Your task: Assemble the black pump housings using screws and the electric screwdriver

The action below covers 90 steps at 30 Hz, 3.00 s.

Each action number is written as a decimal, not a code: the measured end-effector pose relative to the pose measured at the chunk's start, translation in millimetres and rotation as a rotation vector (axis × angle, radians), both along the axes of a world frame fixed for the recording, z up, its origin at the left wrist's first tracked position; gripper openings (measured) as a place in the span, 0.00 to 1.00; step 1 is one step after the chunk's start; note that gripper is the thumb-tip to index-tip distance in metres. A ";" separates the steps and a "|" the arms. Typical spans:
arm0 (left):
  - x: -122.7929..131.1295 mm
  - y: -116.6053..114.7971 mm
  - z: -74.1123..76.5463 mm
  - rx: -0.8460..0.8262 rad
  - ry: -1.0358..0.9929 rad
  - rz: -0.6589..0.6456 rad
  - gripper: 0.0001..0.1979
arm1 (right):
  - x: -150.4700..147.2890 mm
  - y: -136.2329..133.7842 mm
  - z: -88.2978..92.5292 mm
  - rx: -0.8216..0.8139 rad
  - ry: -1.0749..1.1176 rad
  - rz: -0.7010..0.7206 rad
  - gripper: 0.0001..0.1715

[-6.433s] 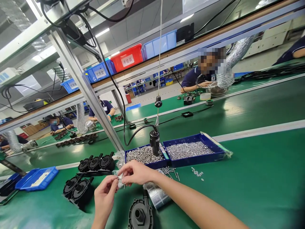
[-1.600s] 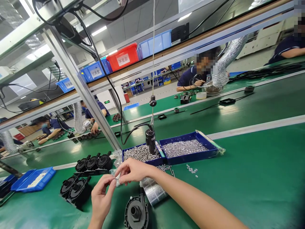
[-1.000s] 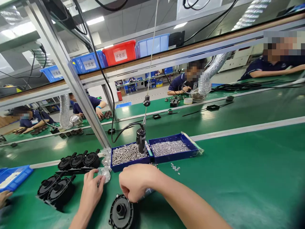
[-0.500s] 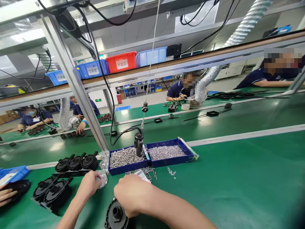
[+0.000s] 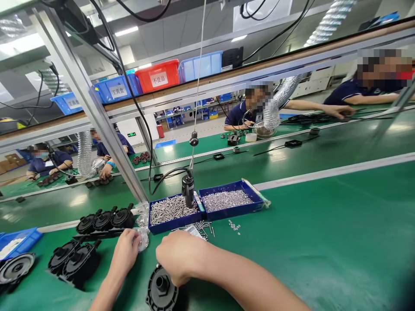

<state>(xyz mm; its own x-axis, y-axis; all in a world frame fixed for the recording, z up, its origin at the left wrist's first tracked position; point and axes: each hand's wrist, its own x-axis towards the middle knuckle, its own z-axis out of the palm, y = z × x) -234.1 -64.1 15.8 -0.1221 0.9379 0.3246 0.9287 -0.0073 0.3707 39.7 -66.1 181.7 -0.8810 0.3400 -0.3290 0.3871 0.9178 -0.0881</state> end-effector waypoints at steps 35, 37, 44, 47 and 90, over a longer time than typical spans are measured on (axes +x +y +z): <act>51.6 -15.2 17.1 0.144 -1.145 0.033 0.31 | -20.1 115.3 -75.8 -0.034 0.644 -0.657 0.04; 51.9 -14.9 16.9 0.162 -1.125 0.038 0.31 | -19.9 117.0 -79.0 -0.072 0.734 -0.660 0.09; 51.2 -14.7 13.4 0.186 -1.104 0.039 0.30 | -20.7 128.0 -90.6 -0.278 0.994 -0.660 0.13; 51.6 -13.1 12.7 0.226 -1.161 0.061 0.30 | -29.5 124.7 -94.1 -0.427 1.082 -0.619 0.14; 24.2 -8.1 14.6 0.501 -0.863 0.138 0.28 | -21.5 31.2 -45.3 -0.194 0.615 0.191 0.16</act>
